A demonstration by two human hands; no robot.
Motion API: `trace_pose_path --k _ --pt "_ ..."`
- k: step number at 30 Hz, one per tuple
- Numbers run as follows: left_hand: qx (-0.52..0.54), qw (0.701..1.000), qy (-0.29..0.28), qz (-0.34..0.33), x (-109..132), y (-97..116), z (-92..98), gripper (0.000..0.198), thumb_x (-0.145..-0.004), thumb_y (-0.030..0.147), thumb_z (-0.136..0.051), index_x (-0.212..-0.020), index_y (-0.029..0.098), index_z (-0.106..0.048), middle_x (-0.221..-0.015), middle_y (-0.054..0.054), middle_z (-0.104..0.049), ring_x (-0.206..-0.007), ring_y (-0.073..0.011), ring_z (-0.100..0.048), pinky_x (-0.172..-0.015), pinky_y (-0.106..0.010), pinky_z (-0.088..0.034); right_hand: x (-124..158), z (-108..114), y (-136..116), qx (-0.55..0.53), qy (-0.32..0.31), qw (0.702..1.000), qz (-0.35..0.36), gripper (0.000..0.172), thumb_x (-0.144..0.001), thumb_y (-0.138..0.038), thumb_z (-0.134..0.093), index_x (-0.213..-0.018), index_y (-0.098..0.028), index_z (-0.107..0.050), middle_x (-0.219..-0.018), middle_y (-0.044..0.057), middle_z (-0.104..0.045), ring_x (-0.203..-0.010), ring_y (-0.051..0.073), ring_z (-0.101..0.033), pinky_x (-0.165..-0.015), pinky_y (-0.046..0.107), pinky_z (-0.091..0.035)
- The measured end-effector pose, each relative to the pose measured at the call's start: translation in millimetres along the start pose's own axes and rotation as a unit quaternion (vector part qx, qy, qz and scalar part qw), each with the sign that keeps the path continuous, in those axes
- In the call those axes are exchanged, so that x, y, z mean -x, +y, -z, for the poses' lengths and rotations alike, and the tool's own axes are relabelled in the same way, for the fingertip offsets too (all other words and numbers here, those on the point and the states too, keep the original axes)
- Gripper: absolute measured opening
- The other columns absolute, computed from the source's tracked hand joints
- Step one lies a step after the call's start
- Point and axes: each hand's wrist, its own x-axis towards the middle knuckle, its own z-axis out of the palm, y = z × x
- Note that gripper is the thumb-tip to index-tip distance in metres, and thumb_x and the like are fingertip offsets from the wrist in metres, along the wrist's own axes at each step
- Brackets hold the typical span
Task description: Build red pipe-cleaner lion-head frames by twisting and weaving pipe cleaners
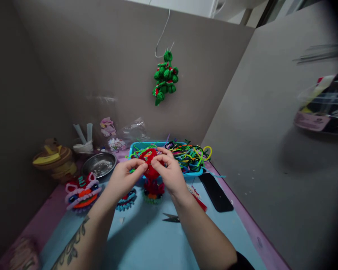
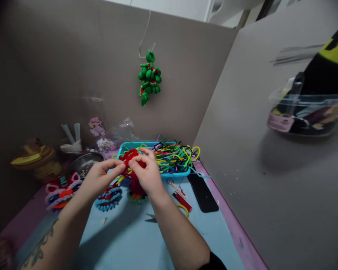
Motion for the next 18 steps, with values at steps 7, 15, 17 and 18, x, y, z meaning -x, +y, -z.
trace_pose_path --k 7,15,17,18 --pt "0.033 0.999 -0.019 0.023 -2 -6 -8.2 0.029 -0.085 0.037 -0.052 -0.07 0.016 -0.064 -0.063 0.001 -0.062 -0.059 -0.0127 -0.054 -0.059 -0.022 -0.043 -1 -2 5 -0.01 0.024 0.999 0.036 0.009 -0.075 -0.026 -0.065 -0.071 -0.02 -0.06 -0.112 0.008 -0.056 -0.118 0.021 -0.048 -0.103 0.037 -0.033" --pt "0.024 0.999 -0.041 0.018 -1 2 -14.3 0.019 -0.08 0.032 -0.057 -0.079 0.016 -0.067 -0.075 -0.001 -0.068 -0.069 -0.015 -0.058 -0.068 -0.024 -0.045 -2 -6 9 -0.034 0.049 0.998 0.019 0.012 -0.078 -0.028 -0.062 -0.071 -0.02 -0.056 -0.104 0.005 -0.058 -0.112 0.02 -0.052 -0.101 0.034 -0.035" --pt "0.018 0.999 -0.027 0.017 0 3 -15.1 0.02 -0.081 0.032 -0.054 -0.073 0.016 -0.064 -0.069 0.0 -0.063 -0.064 -0.0134 -0.055 -0.063 -0.023 -0.043 -3 -5 9 -0.037 0.037 0.998 0.018 0.012 -0.078 -0.028 -0.062 -0.071 -0.02 -0.057 -0.104 0.005 -0.058 -0.113 0.02 -0.052 -0.101 0.034 -0.036" --pt "0.016 1.0 -0.02 0.018 0 3 -15.2 0.022 -0.082 0.032 -0.053 -0.071 0.016 -0.062 -0.065 0.001 -0.06 -0.061 -0.0126 -0.053 -0.06 -0.022 -0.042 -4 -3 9 -0.038 0.031 0.999 0.018 0.012 -0.078 -0.029 -0.062 -0.071 -0.02 -0.058 -0.105 0.005 -0.058 -0.113 0.02 -0.052 -0.1 0.034 -0.036"
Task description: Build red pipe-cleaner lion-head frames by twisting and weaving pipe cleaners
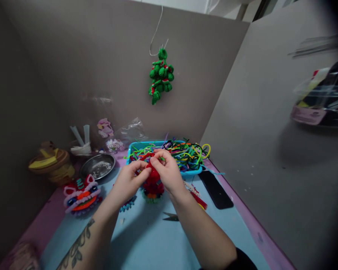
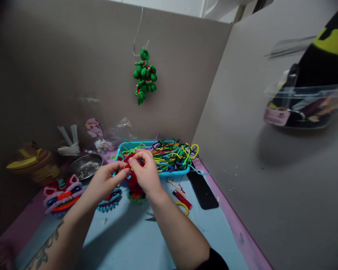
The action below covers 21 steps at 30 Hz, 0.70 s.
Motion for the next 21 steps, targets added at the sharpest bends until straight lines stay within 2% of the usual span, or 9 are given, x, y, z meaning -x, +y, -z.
trace_pose_path --k 2,5,8,12,16,21 --pt "-0.003 1.0 0.015 0.003 0 0 0.7 0.023 -0.082 0.032 -0.052 -0.069 0.016 -0.06 -0.06 0.003 -0.055 -0.056 -0.0111 -0.048 -0.055 -0.021 -0.039 -1 5 -3 0.009 -0.004 1.0 0.015 0.011 -0.08 -0.029 -0.06 -0.073 -0.02 -0.061 -0.105 0.006 -0.058 -0.11 0.02 -0.053 -0.099 0.035 -0.037" --pt "-0.007 0.999 0.041 0.005 1 0 3.1 0.021 -0.08 0.031 -0.053 -0.067 0.016 -0.059 -0.057 0.003 -0.051 -0.053 -0.0104 -0.045 -0.051 -0.02 -0.037 -2 13 -13 0.072 -0.009 0.994 0.087 0.008 -0.082 -0.025 -0.059 -0.079 -0.022 -0.065 -0.096 0.005 -0.057 -0.099 0.019 -0.056 -0.093 0.036 -0.041" --pt "0.001 0.998 0.058 0.005 1 1 5.7 0.018 -0.078 0.03 -0.054 -0.066 0.016 -0.059 -0.056 0.004 -0.05 -0.054 -0.0105 -0.045 -0.049 -0.02 -0.037 1 19 -22 0.153 -0.044 0.971 0.178 0.011 -0.082 -0.019 -0.059 -0.084 -0.025 -0.068 -0.088 0.003 -0.057 -0.09 0.018 -0.056 -0.084 0.035 -0.045" --pt "0.017 0.998 0.063 0.006 3 3 7.4 0.018 -0.078 0.03 -0.055 -0.065 0.017 -0.058 -0.057 0.003 -0.05 -0.055 -0.0103 -0.045 -0.051 -0.02 -0.037 4 18 -20 0.231 -0.069 0.931 0.275 0.017 -0.085 -0.018 -0.057 -0.089 -0.028 -0.07 -0.09 0.004 -0.061 -0.092 0.02 -0.055 -0.084 0.038 -0.046" --pt "0.021 0.997 0.068 0.016 3 2 7.8 0.018 -0.078 0.03 -0.055 -0.067 0.016 -0.059 -0.059 0.003 -0.051 -0.054 -0.0101 -0.045 -0.052 -0.02 -0.037 5 15 -12 0.267 -0.04 0.91 0.316 0.015 -0.084 -0.018 -0.059 -0.088 -0.027 -0.07 -0.086 0.004 -0.064 -0.088 0.02 -0.056 -0.082 0.039 -0.046" --pt "0.004 0.997 0.074 0.01 3 0 7.8 0.017 -0.079 0.031 -0.054 -0.07 0.017 -0.06 -0.06 0.004 -0.052 -0.054 -0.0105 -0.045 -0.053 -0.021 -0.037 9 13 -13 0.304 -0.01 0.898 0.317 0.015 -0.083 -0.018 -0.059 -0.089 -0.028 -0.07 -0.085 0.005 -0.067 -0.087 0.022 -0.056 -0.082 0.042 -0.045"
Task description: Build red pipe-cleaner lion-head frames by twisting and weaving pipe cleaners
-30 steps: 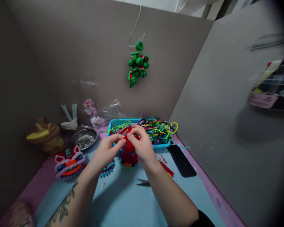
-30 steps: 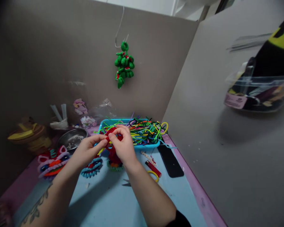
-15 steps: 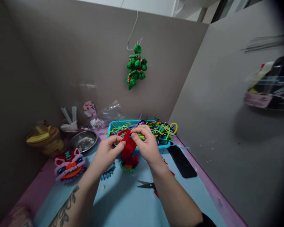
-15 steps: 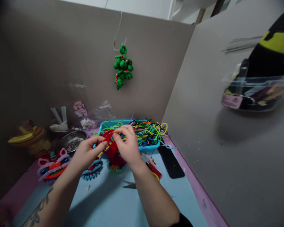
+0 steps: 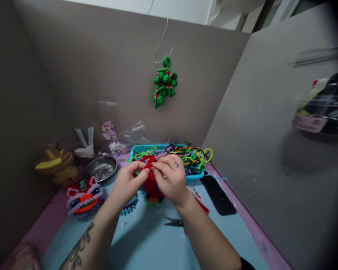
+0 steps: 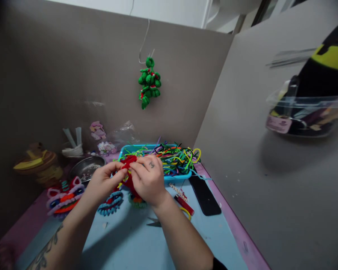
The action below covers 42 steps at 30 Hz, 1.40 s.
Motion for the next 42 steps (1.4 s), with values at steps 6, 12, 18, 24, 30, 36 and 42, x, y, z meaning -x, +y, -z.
trace_pose_path --k 6,12,18,24,30,36,42 --pt "0.002 1.0 0.008 -0.014 0 -1 -0.1 0.017 -0.079 0.031 -0.054 -0.072 0.017 -0.061 -0.063 0.002 -0.056 -0.058 -0.0118 -0.049 -0.056 -0.021 -0.04 1 -4 -8 0.042 0.0 0.999 -0.015 0.014 -0.08 -0.016 -0.058 -0.087 -0.024 -0.067 -0.09 0.006 -0.066 -0.089 0.023 -0.056 -0.083 0.041 -0.044" --pt "-0.015 0.999 0.001 -0.03 -1 -3 0.1 0.018 -0.08 0.032 -0.054 -0.074 0.017 -0.061 -0.067 0.001 -0.059 -0.062 -0.0128 -0.052 -0.06 -0.023 -0.042 4 -10 -11 0.065 0.003 0.996 -0.06 0.012 -0.082 -0.014 -0.055 -0.082 -0.021 -0.065 -0.088 0.007 -0.066 -0.088 0.023 -0.056 -0.082 0.04 -0.044" --pt "-0.006 0.999 -0.018 -0.027 -2 -1 2.8 0.021 -0.082 0.034 -0.053 -0.075 0.016 -0.062 -0.069 0.001 -0.061 -0.065 -0.0134 -0.054 -0.062 -0.024 -0.043 6 -16 -11 -0.01 0.031 0.994 -0.1 0.013 -0.084 -0.016 -0.055 -0.085 -0.022 -0.067 -0.087 0.006 -0.066 -0.088 0.022 -0.056 -0.083 0.039 -0.045" --pt "-0.008 0.998 -0.041 -0.04 -3 -4 8.0 0.024 -0.085 0.035 -0.051 -0.075 0.016 -0.062 -0.068 0.001 -0.058 -0.064 -0.0129 -0.052 -0.062 -0.024 -0.041 -1 -16 -8 -0.184 -0.002 0.961 -0.207 0.011 -0.08 -0.016 -0.058 -0.079 -0.021 -0.068 -0.085 0.004 -0.064 -0.088 0.019 -0.059 -0.081 0.034 -0.047" --pt "-0.022 0.997 -0.062 -0.046 -5 -5 12.4 0.024 -0.084 0.037 -0.051 -0.079 0.016 -0.062 -0.075 -0.001 -0.062 -0.071 -0.0156 -0.056 -0.069 -0.026 -0.043 -4 -16 -3 -0.256 -0.019 0.935 -0.245 0.005 -0.075 -0.02 -0.064 -0.076 -0.02 -0.069 -0.084 0.004 -0.065 -0.088 0.019 -0.06 -0.084 0.034 -0.046" --pt "-0.027 0.995 -0.08 -0.06 -5 -5 14.5 0.024 -0.085 0.036 -0.051 -0.078 0.016 -0.062 -0.074 -0.001 -0.062 -0.071 -0.0152 -0.056 -0.069 -0.025 -0.043 -3 -17 1 -0.265 -0.02 0.933 -0.242 0.005 -0.073 -0.021 -0.067 -0.074 -0.022 -0.072 -0.083 0.005 -0.068 -0.09 0.02 -0.06 -0.086 0.036 -0.045" --pt "-0.048 0.993 -0.09 -0.057 -3 -5 15.2 0.026 -0.086 0.037 -0.051 -0.077 0.016 -0.064 -0.073 -0.001 -0.065 -0.07 -0.015 -0.057 -0.068 -0.025 -0.043 -5 -17 0 -0.284 -0.048 0.923 -0.254 0.008 -0.073 -0.023 -0.063 -0.066 -0.02 -0.062 -0.073 0.001 -0.06 -0.08 0.017 -0.055 -0.081 0.032 -0.042"
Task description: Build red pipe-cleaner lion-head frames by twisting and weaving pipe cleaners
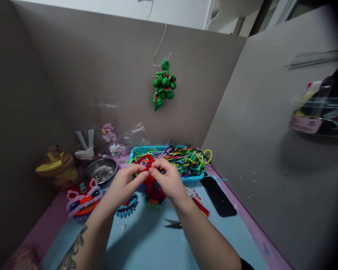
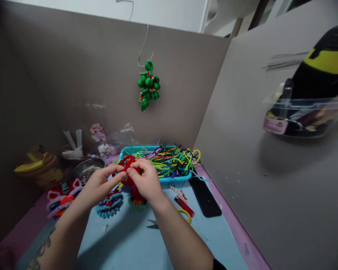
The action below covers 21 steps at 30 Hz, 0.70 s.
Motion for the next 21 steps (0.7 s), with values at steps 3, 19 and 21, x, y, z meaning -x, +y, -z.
trace_pose_path --k 3,19,21 --pt "-0.016 1.0 0.004 0.018 1 -1 0.6 0.025 -0.083 0.038 -0.054 -0.077 0.016 -0.066 -0.073 -0.001 -0.067 -0.069 -0.0155 -0.059 -0.068 -0.026 -0.044 1 -1 -1 0.015 -0.021 1.0 -0.014 0.015 -0.075 -0.025 -0.057 -0.062 -0.02 -0.054 -0.068 -0.001 -0.051 -0.075 0.016 -0.05 -0.075 0.03 -0.04" --pt "0.121 0.991 0.038 0.053 -1 -10 -7.7 0.026 -0.084 0.04 -0.055 -0.08 0.016 -0.065 -0.075 -0.004 -0.067 -0.071 -0.0167 -0.06 -0.067 -0.026 -0.047 1 2 3 0.071 0.0 0.997 -0.032 0.009 -0.074 -0.023 -0.058 -0.077 -0.019 -0.064 -0.077 0.003 -0.063 -0.077 0.017 -0.055 -0.072 0.029 -0.044" --pt "0.119 0.99 0.038 0.058 -1 -10 -8.5 0.026 -0.084 0.04 -0.056 -0.079 0.015 -0.065 -0.074 -0.003 -0.066 -0.07 -0.0162 -0.059 -0.066 -0.025 -0.046 2 1 2 0.079 0.0 0.996 -0.028 0.008 -0.075 -0.022 -0.056 -0.071 -0.019 -0.063 -0.071 0.001 -0.061 -0.075 0.017 -0.055 -0.069 0.028 -0.044"
